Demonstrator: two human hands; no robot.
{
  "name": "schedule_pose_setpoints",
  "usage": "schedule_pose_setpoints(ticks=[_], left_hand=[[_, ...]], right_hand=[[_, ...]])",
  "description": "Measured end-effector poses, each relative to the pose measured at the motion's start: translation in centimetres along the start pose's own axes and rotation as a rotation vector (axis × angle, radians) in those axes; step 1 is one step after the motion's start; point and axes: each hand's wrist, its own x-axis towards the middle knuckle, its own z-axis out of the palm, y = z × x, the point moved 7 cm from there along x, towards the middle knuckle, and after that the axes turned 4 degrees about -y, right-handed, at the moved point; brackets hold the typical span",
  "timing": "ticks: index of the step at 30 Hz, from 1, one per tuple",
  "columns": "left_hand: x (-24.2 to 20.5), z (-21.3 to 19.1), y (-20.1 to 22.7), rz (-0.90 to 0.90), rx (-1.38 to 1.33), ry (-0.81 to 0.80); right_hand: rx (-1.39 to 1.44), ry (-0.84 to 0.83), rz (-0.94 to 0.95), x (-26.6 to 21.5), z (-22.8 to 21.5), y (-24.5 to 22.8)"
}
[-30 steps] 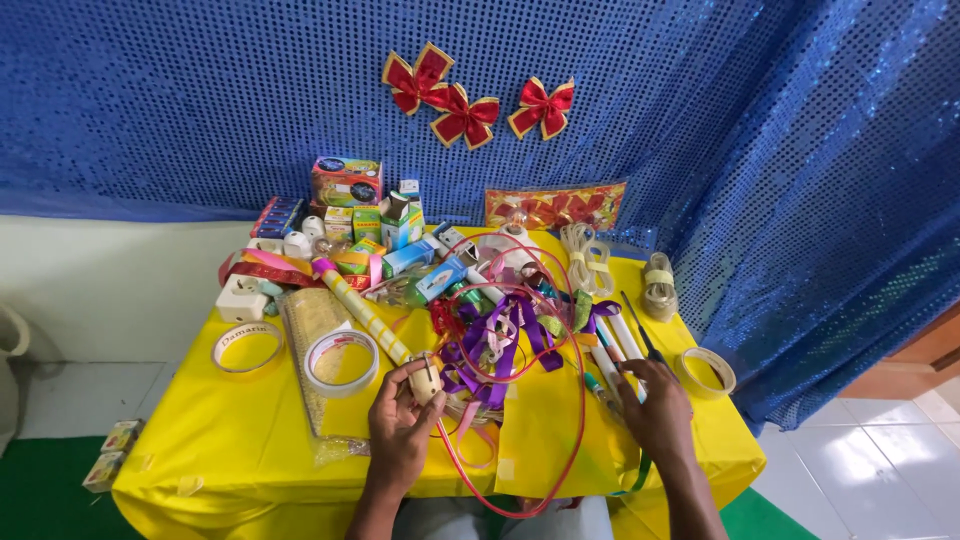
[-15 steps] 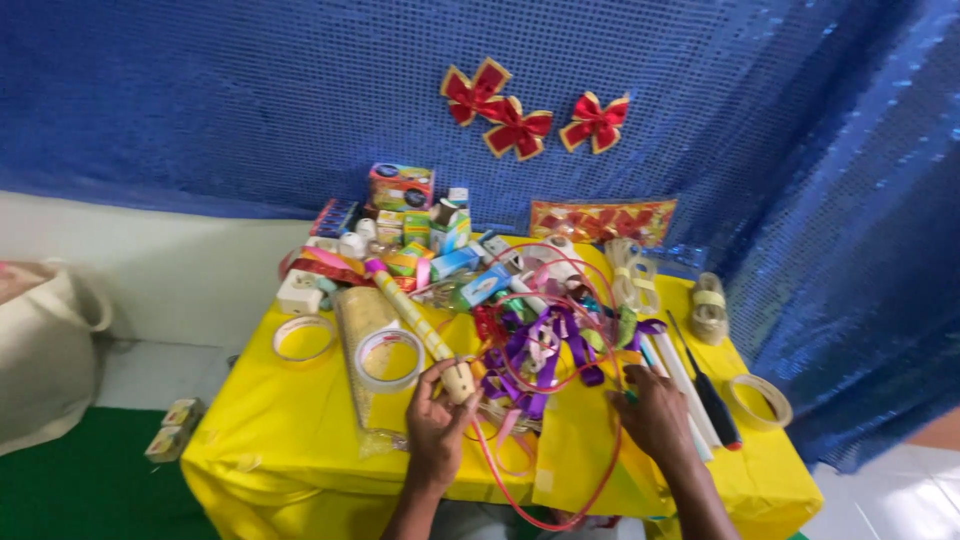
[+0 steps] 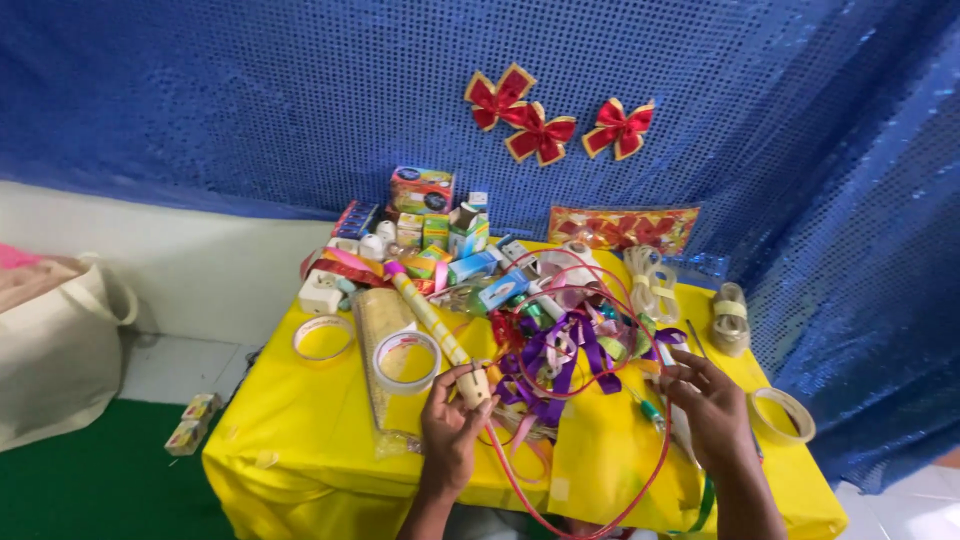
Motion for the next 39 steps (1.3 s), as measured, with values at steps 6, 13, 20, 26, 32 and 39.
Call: schedule_pose_setpoints(ticks=[6, 13, 20, 26, 32, 39], left_hand=[[0.0, 0.0, -0.1, -0.022, 0.037, 0.012], [-0.1, 0.1, 0.1, -0.117, -0.003, 0.083], [0.2, 0.6, 0.4, -0.093, 0.063, 0.058], [1.7, 2.1, 2.0, -0.109, 0.128, 0.092], [6.3, 3.1, 4.8, -0.179, 0.875, -0.046], [9.2, 3.3, 2.6, -0.2, 1.379, -0.226]], right_hand=[[0.476, -0.196, 0.02, 0.3, -0.9, -0.2], [0.771, -0.524, -0.332, -3.8, -0.7, -7.6], [0.824, -0.357, -0.526, -5.8, -2.7, -10.5], [0.8, -0.274, -0.581, -5.6, -3.8, -10.8], [0.821, -0.333, -0.593, -6.8, -2.5, -11.5], [0.85, -0.313, -0.533, -6.6, -0.4, -8.7]])
